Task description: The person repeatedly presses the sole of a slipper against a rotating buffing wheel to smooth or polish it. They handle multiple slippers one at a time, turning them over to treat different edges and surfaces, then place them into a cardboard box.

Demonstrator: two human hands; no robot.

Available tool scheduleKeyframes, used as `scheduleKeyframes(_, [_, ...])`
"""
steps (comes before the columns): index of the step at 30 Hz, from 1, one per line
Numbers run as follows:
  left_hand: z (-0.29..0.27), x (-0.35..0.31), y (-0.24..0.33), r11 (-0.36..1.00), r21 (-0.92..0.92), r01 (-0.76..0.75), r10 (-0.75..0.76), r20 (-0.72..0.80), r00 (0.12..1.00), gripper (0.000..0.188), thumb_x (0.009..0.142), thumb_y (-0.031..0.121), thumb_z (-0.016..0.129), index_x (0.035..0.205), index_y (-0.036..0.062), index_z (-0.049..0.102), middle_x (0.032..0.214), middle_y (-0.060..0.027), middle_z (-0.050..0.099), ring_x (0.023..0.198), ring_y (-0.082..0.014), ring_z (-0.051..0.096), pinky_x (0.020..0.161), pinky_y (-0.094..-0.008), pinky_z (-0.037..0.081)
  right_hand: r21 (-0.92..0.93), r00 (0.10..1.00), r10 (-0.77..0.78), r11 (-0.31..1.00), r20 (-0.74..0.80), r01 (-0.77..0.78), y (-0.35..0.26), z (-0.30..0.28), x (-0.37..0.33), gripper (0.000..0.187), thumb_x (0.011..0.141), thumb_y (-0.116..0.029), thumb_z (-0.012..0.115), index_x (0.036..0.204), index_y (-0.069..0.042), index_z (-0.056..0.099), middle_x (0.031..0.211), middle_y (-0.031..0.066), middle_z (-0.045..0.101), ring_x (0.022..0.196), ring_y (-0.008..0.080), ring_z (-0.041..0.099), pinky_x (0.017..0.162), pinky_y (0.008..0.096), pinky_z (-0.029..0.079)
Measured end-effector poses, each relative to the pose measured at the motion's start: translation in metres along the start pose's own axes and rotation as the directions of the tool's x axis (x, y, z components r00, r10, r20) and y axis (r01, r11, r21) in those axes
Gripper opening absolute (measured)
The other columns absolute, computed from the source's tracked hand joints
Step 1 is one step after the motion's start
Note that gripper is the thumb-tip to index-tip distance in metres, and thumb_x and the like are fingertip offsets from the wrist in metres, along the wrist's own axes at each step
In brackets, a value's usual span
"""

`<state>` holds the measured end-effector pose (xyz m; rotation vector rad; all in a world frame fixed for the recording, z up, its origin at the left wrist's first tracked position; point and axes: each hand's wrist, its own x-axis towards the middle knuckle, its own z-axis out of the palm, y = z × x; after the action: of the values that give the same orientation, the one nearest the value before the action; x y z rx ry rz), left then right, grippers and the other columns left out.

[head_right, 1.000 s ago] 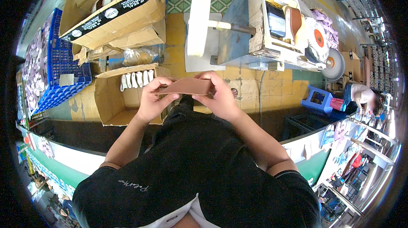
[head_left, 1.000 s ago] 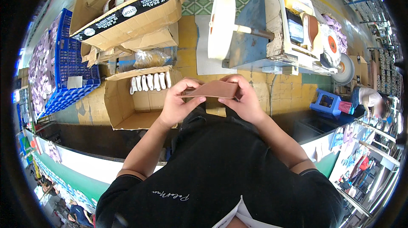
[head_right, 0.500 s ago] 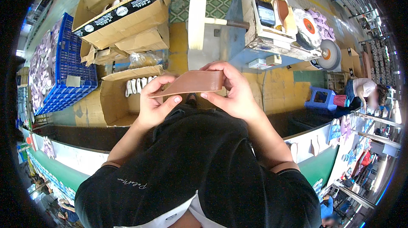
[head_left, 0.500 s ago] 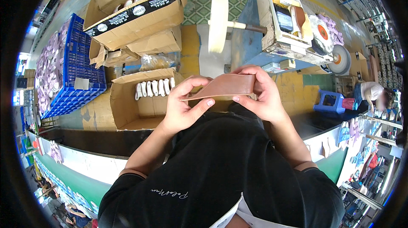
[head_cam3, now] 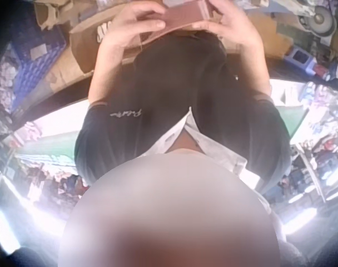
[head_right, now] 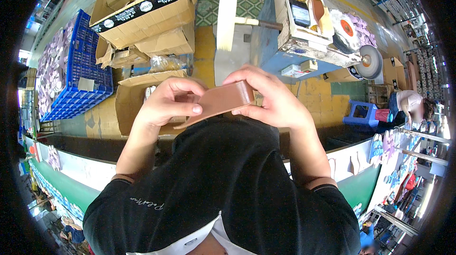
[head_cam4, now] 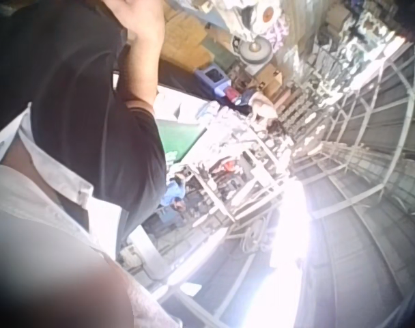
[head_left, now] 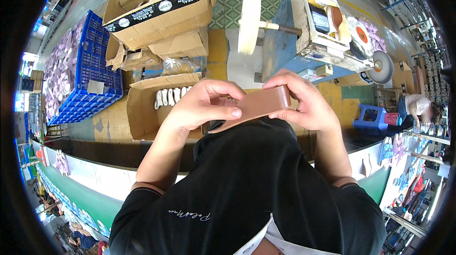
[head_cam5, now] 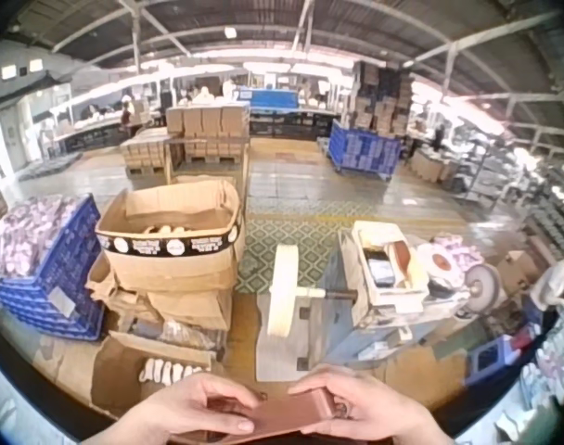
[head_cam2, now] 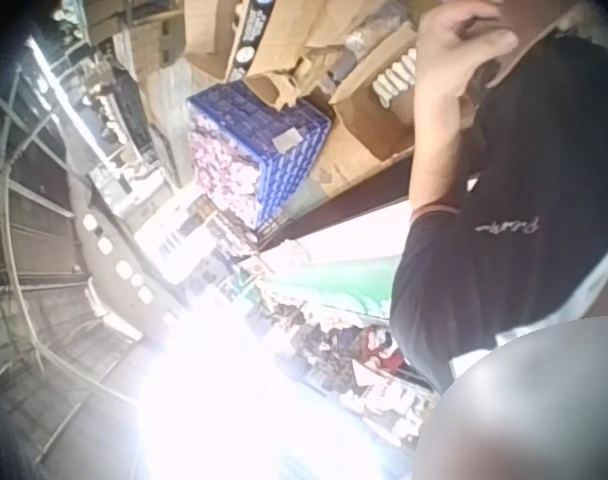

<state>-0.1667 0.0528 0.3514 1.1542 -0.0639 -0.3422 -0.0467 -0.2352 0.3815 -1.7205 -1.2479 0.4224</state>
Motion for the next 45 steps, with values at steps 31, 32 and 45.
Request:
scheduleKeyframes(31, [0.033,0.007,-0.02,0.948,0.028,-0.318,0.319,-0.134,0.938,0.02,0.11,0.001,0.071,0.126,0.0029,0.06,0.114,-0.0039,0.07,0.111,-0.0095,0.066,0.095,-0.0276,0.053,0.617,0.948,0.169,0.786,-0.271,0.037,0.013,0.036,0.012,0.072,0.105,-0.011,0.079,0.167,0.0,0.043,0.153,0.0106,0.062,0.143,0.0217,0.058,0.118,0.0386,0.05])
scheduleKeyframes(32, [0.038,0.011,-0.023,0.922,0.002,-0.388,0.383,-0.16,0.91,0.02,0.109,-0.001,0.071,0.126,0.003,0.06,0.115,-0.0047,0.071,0.112,-0.0104,0.067,0.097,-0.0283,0.054,0.66,0.939,0.197,0.75,-0.281,0.04,0.012,0.044,0.012,0.07,0.108,-0.012,0.076,0.168,0.0,0.042,0.153,0.0103,0.062,0.142,0.0209,0.058,0.117,0.0379,0.049])
scheduleKeyframes(45, [0.06,0.02,-0.027,0.887,0.065,-0.457,0.457,-0.263,0.85,0.043,0.099,-0.01,0.077,0.129,0.0048,0.051,0.123,-0.0057,0.067,0.119,-0.0142,0.07,0.105,-0.0338,0.06,0.802,0.885,0.44,0.577,-0.151,-0.151,0.0,0.063,0.008,0.061,0.123,-0.035,0.052,0.171,0.001,0.04,0.157,0.0106,0.06,0.145,0.0179,0.055,0.122,0.036,0.045])
